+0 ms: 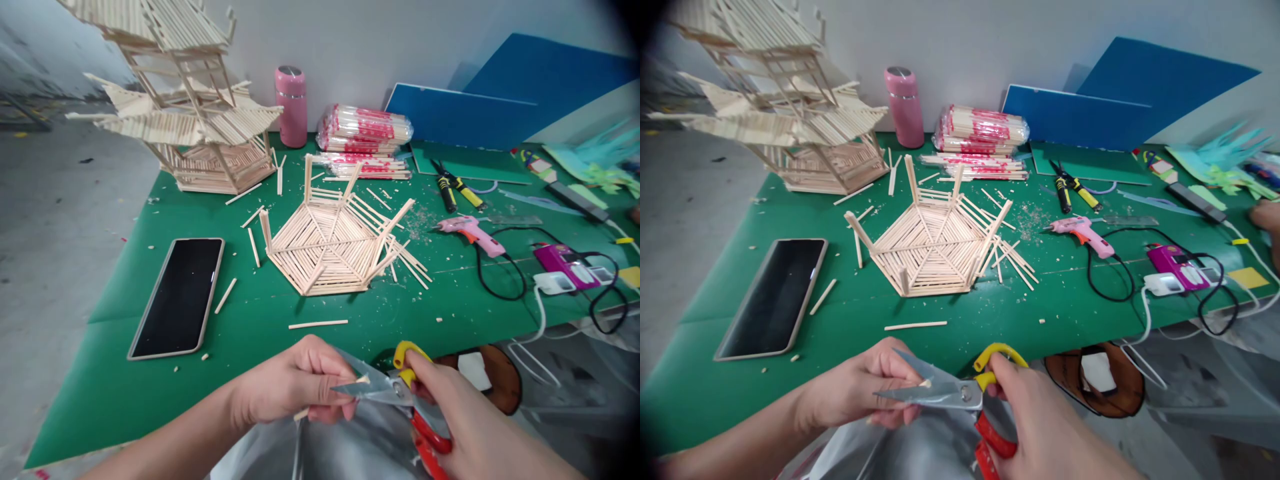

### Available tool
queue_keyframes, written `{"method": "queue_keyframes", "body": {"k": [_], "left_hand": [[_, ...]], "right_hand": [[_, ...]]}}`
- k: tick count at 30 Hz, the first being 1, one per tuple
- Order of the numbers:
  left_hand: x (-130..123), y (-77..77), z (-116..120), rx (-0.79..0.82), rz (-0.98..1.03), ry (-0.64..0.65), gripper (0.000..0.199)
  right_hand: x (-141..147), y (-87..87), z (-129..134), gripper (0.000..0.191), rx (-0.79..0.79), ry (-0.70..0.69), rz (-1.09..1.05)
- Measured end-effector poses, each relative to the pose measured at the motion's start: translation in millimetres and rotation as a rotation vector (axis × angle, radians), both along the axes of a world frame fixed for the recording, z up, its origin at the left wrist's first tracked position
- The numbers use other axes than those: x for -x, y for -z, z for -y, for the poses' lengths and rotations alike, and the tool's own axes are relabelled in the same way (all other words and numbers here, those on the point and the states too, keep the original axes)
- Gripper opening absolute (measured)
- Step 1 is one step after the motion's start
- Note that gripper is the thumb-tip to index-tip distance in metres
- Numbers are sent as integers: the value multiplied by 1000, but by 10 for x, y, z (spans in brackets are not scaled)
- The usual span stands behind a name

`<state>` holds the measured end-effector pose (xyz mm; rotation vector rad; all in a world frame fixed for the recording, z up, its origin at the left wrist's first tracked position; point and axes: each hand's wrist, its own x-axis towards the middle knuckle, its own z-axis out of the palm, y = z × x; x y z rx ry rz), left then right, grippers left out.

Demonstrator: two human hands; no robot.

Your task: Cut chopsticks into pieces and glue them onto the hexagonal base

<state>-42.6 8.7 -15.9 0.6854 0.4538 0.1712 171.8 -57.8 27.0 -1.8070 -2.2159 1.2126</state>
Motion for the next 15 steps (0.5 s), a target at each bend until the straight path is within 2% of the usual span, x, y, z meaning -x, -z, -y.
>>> {"method": "queue_keyframes", "body": {"k": [11, 15], "left_hand": [[22, -51, -7, -141, -33, -65, 26], [-6, -132, -32, -346, -97, -74, 30]], "right_hand": [[11, 80, 22, 20, 45, 53, -90], [-15, 137, 49, 25, -1, 64, -10]]}}
